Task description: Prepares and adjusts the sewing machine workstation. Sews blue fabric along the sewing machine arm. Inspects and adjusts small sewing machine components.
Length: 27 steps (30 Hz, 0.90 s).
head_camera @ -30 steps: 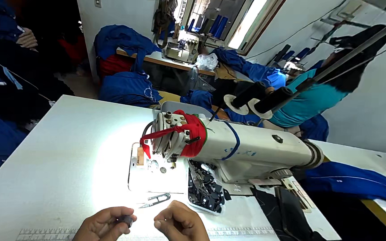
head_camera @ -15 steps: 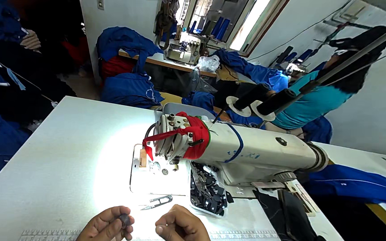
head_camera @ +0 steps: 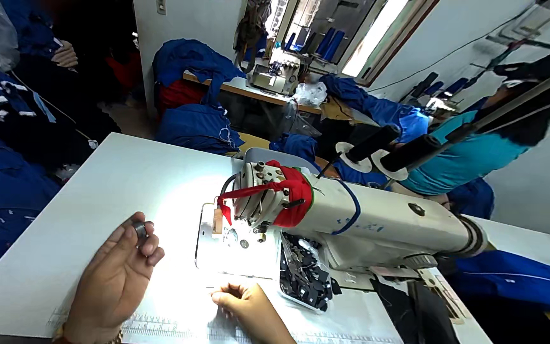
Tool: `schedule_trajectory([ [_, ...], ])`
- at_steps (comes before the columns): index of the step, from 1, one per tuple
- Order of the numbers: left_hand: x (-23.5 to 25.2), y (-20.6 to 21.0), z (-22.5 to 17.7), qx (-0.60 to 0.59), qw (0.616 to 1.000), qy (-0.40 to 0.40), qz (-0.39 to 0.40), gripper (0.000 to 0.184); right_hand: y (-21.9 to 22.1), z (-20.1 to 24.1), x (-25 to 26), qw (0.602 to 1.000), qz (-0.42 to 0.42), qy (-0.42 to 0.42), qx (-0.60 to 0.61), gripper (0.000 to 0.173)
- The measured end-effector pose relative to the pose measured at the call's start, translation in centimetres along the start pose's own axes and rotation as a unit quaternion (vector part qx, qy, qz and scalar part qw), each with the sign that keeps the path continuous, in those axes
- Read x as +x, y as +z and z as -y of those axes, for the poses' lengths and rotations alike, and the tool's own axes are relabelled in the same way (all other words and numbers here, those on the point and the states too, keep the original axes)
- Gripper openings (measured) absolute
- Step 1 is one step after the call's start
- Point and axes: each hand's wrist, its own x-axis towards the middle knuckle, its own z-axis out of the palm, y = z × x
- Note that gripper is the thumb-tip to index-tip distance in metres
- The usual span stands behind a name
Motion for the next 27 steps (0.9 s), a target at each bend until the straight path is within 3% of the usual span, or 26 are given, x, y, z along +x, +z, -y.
schedule_trajectory([
  [3,1.2,-0.7,-1.1,0.050,0.998,0.013,-0.035,0.034,-0.3,-0.4,-0.2,0.981,-0.029,-0.055,-0.184,0.017],
  [6,1.7,-1.6,-1.0,0.061,0.996,0.004,-0.070,0.033,-0.6,-0.4,-0.7,0.929,-0.053,-0.058,-0.362,0.022],
  [9,1.7,-1.8,-0.5,0.064,0.994,-0.008,-0.094,0.033,-0.7,-1.6,-0.5,0.852,-0.128,-0.148,-0.485,0.028],
  [11,1.6,-1.7,-0.3,0.064,0.993,-0.015,-0.096,0.032,-1.1,-2.6,0.0,0.808,-0.128,-0.191,-0.542,0.036],
  [14,1.6,-1.3,-0.4,0.059,0.994,-0.018,-0.086,0.031,-1.4,-3.0,0.0,0.746,-0.105,-0.254,-0.607,0.028],
  [17,1.5,-0.8,-0.6,0.059,0.995,-0.022,-0.078,0.032,-1.4,-3.0,-0.3,0.705,-0.089,-0.263,-0.653,0.022],
  [19,1.4,-0.4,-0.7,0.060,0.995,-0.025,-0.075,0.032,-1.3,-3.1,-0.1,0.715,-0.119,-0.264,-0.636,0.015],
  [20,1.4,-0.4,-0.6,0.059,0.995,-0.025,-0.070,0.031,-1.2,-3.0,0.2,0.738,-0.136,-0.260,-0.607,0.017],
  [22,1.3,-0.4,-0.5,0.060,0.996,-0.025,-0.064,0.030,-0.5,-1.5,0.3,0.832,-0.133,-0.213,-0.495,0.024],
  [24,1.2,-0.3,-0.4,0.063,0.996,-0.025,-0.066,0.030,0.3,0.9,-0.1,0.913,-0.055,-0.110,-0.388,0.036],
  [26,1.2,-0.1,-0.3,0.064,0.995,-0.026,-0.066,0.031,1.1,3.1,-0.1,0.946,0.061,-0.007,-0.317,0.044],
  [27,1.2,0.0,-0.3,0.063,0.995,-0.027,-0.067,0.031,1.6,3.4,0.0,0.950,0.091,0.003,-0.300,0.045],
])
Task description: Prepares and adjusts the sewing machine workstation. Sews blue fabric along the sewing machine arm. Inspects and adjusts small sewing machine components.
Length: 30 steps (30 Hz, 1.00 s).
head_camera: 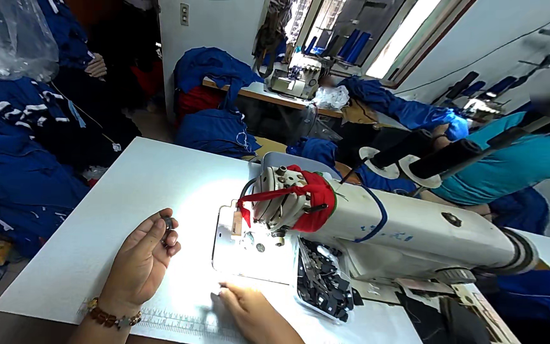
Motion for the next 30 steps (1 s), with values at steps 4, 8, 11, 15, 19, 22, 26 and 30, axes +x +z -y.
schedule_trajectory([
  [4,-0.1,0.4,0.1,0.008,1.000,0.000,0.004,0.032,1.3,2.0,1.1,0.999,0.018,0.004,-0.029,0.045],
  [8,-0.3,0.6,0.3,0.003,1.000,-0.001,0.011,0.031,2.0,3.3,2.5,0.997,0.029,0.039,-0.063,0.043],
  [11,-0.3,0.6,0.4,0.004,1.000,-0.007,0.012,0.032,2.3,3.6,3.1,0.997,0.029,0.041,-0.064,0.040],
  [15,-0.3,0.7,0.5,0.001,1.000,-0.012,0.010,0.032,2.5,3.7,3.8,0.999,0.028,0.031,-0.030,0.036],
  [19,-0.3,0.6,0.5,-0.008,1.000,-0.010,0.011,0.032,2.3,3.4,3.6,0.999,0.025,0.022,-0.012,0.033],
  [22,-0.3,0.6,0.3,-0.010,1.000,-0.007,0.009,0.033,2.2,3.1,3.3,0.999,0.020,0.025,-0.016,0.034],
  [26,-0.5,0.9,0.4,-0.023,1.000,-0.013,0.008,0.032,2.5,2.9,3.5,1.000,-0.003,-0.007,0.001,0.039],
  [30,-0.9,1.1,0.8,-0.036,0.999,-0.023,0.022,0.032,2.6,3.4,3.9,0.999,0.001,-0.022,0.036,0.037],
])
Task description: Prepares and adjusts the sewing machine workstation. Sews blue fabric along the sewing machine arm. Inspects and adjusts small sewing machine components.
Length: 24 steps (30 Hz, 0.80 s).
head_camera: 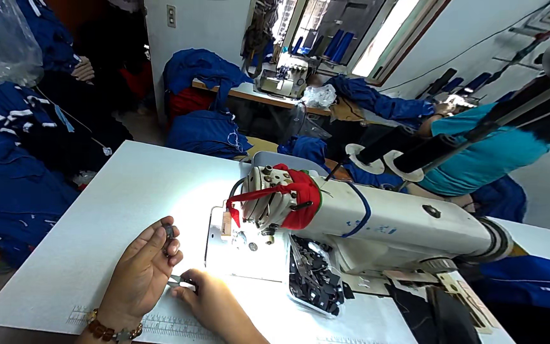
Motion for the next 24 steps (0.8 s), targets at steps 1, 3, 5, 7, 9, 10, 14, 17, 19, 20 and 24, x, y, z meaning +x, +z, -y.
schedule_trajectory([
  [1,0.0,0.0,0.0,0.000,1.000,0.000,0.003,0.032,0.0,0.1,0.0,1.000,0.004,-0.001,0.004,0.036],
  [3,-0.1,-0.1,0.0,0.005,1.000,0.000,0.015,0.032,0.1,0.0,0.1,1.000,0.004,-0.004,0.007,0.034],
  [5,0.0,-0.2,-0.1,0.006,1.000,0.002,0.016,0.031,0.1,-0.1,0.0,1.000,0.002,-0.002,0.006,0.032],
  [7,0.0,-0.1,-0.4,0.005,1.000,0.006,0.010,0.033,0.1,-0.4,-0.1,1.000,-0.001,-0.002,0.003,0.033],
  [9,0.0,0.0,-0.7,0.006,1.000,0.010,0.003,0.034,0.1,-0.5,-0.3,1.000,0.002,0.003,-0.007,0.033],
  [10,-0.1,0.0,-0.8,0.005,1.000,0.011,0.001,0.034,0.0,-0.5,-0.4,1.000,0.004,0.008,-0.014,0.035],
  [14,-0.2,-0.1,-0.8,0.019,1.000,0.020,0.006,0.031,-0.2,-0.9,-1.2,0.992,-0.046,0.040,-0.108,0.041],
  [17,-0.7,-0.7,-0.5,0.082,0.996,0.020,0.028,0.027,0.8,-4.8,-1.6,0.925,-0.268,-0.017,-0.271,0.033],
  [19,-1.2,-0.9,-0.2,0.115,0.992,0.005,0.051,0.025,0.6,-7.3,-1.9,0.895,-0.306,-0.015,-0.325,0.034],
  [20,-1.5,-1.0,-0.1,0.135,0.989,0.002,0.062,0.024,0.5,-8.1,-1.9,0.884,-0.324,-0.032,-0.336,0.032],
  [24,-2.5,-1.4,1.3,0.298,0.944,0.061,0.129,0.022,0.6,-8.1,-2.5,0.880,-0.411,-0.181,-0.153,0.027],
])
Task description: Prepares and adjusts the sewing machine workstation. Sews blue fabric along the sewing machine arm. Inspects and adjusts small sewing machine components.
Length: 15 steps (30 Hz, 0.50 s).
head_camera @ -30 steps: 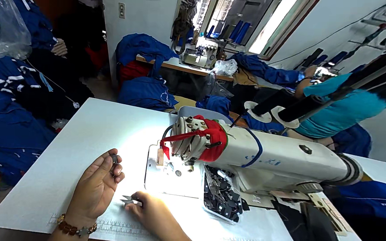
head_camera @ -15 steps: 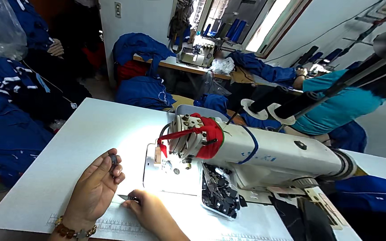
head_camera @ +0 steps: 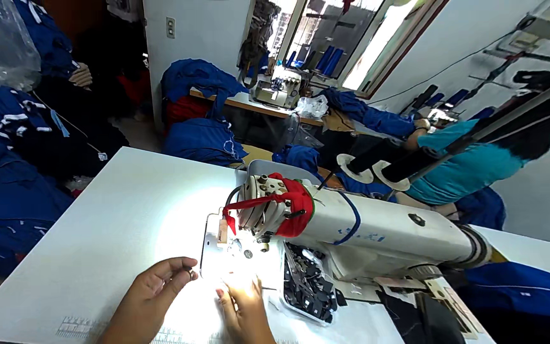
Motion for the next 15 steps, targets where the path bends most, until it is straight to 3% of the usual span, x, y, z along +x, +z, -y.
schedule_trajectory([
  [1,-0.2,0.3,0.3,0.060,0.998,0.033,0.007,0.024,-0.7,1.3,0.3,0.988,0.013,0.050,0.143,0.034],
  [2,-0.4,0.5,0.7,0.111,0.991,0.069,0.008,0.027,-1.4,2.7,0.7,0.946,0.042,0.114,0.300,0.042],
  [4,-0.6,0.9,1.4,0.176,0.976,0.127,0.006,0.031,-2.1,4.6,1.5,0.783,0.080,0.223,0.576,0.053],
  [5,-0.7,0.9,1.6,0.189,0.972,0.138,0.005,0.030,-2.3,5.3,1.8,0.698,0.087,0.263,0.660,0.053],
  [6,-0.8,0.8,1.8,0.193,0.971,0.141,0.004,0.028,-2.4,5.6,1.9,0.643,0.101,0.283,0.704,0.051],
  [7,-0.9,0.7,2.0,0.189,0.972,0.142,0.002,0.026,-2.6,5.7,1.9,0.624,0.114,0.292,0.715,0.046],
  [9,-1.2,0.5,2.2,0.160,0.978,0.135,0.003,0.022,-2.9,5.8,1.8,0.625,0.124,0.309,0.706,0.040],
  [13,-2.0,0.8,1.9,0.042,0.996,0.080,0.017,0.024,-3.8,5.6,1.4,0.711,0.112,0.301,0.626,0.034],
  [15,-2.2,0.9,2.2,0.018,0.998,0.050,0.020,0.025,-4.1,5.5,1.1,0.733,0.095,0.302,0.602,0.031],
])
